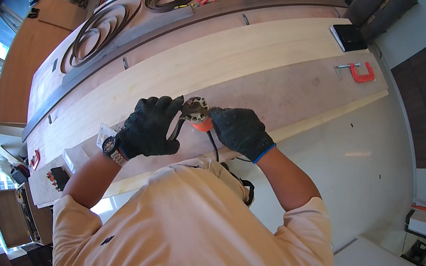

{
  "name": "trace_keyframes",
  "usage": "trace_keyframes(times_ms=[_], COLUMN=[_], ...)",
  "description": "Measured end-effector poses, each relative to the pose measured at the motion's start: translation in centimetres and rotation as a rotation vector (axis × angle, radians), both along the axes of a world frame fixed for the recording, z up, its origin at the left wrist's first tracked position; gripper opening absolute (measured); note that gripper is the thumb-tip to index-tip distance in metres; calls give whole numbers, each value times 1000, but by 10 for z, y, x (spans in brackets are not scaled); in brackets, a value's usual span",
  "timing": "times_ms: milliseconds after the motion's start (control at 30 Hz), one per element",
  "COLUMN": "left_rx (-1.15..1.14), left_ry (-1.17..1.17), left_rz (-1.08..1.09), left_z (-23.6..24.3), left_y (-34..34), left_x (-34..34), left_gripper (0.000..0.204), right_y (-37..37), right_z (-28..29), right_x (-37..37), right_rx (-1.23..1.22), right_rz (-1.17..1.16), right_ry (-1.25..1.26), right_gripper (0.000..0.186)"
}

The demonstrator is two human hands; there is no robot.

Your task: The person holds a small woodworking router and uses a wrench and a pair of pliers to loosen and tighten the collet nut.

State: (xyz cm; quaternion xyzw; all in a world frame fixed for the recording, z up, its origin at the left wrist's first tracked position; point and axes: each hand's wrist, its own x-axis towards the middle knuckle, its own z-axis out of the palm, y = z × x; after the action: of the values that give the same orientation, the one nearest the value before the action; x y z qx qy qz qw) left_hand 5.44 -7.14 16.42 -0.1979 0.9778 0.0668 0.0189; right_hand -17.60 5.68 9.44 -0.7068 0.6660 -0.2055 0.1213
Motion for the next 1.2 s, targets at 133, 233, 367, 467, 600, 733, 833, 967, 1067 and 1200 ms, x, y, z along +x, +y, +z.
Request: trace_keyframes(times_ms=[133, 233, 367, 467, 600, 733, 833, 967, 1067, 1200], left_rx=[-14, 8, 40, 49, -56, 96, 96, 118, 136, 198], left_ry=[11, -29, -60, -42, 36, -2, 21, -11, -20, -42], left_rz=[-47, -28, 97, 152, 44, 100, 111, 142, 166, 218], left_z=[2, 5, 3, 1, -13, -10, -11, -10, -13, -12], left_y=[-5, -4, 14, 19, 11, 8, 10, 12, 14, 15], left_x=[-1, -6, -9, -11, -7, -11, -13, -16, -19, -25], left_gripper=[92, 93, 94, 94, 92, 90, 88, 89, 88, 83], right_y=[-2, 1, 8, 9, 6, -2, -6, -9, -11, -11], right_z=[3, -1, 5, 0, 2, -6, -9, -5, -6, -3], right_x=[-4, -2, 22, 27, 25, 6, -1, -3, -3, 0], right_rx=[50, 32, -1, -116, -134, -130, -157, -126, -123, -109], right_rz=[15, -8, -160, -198, -200, -100, -60, -39, -38, -71], right_ry=[24, 12, 75, 84, 135, 163, 167, 216, 212, 160], right_gripper=[22, 22, 19, 17, 16, 10, 9, 8, 10, 13])
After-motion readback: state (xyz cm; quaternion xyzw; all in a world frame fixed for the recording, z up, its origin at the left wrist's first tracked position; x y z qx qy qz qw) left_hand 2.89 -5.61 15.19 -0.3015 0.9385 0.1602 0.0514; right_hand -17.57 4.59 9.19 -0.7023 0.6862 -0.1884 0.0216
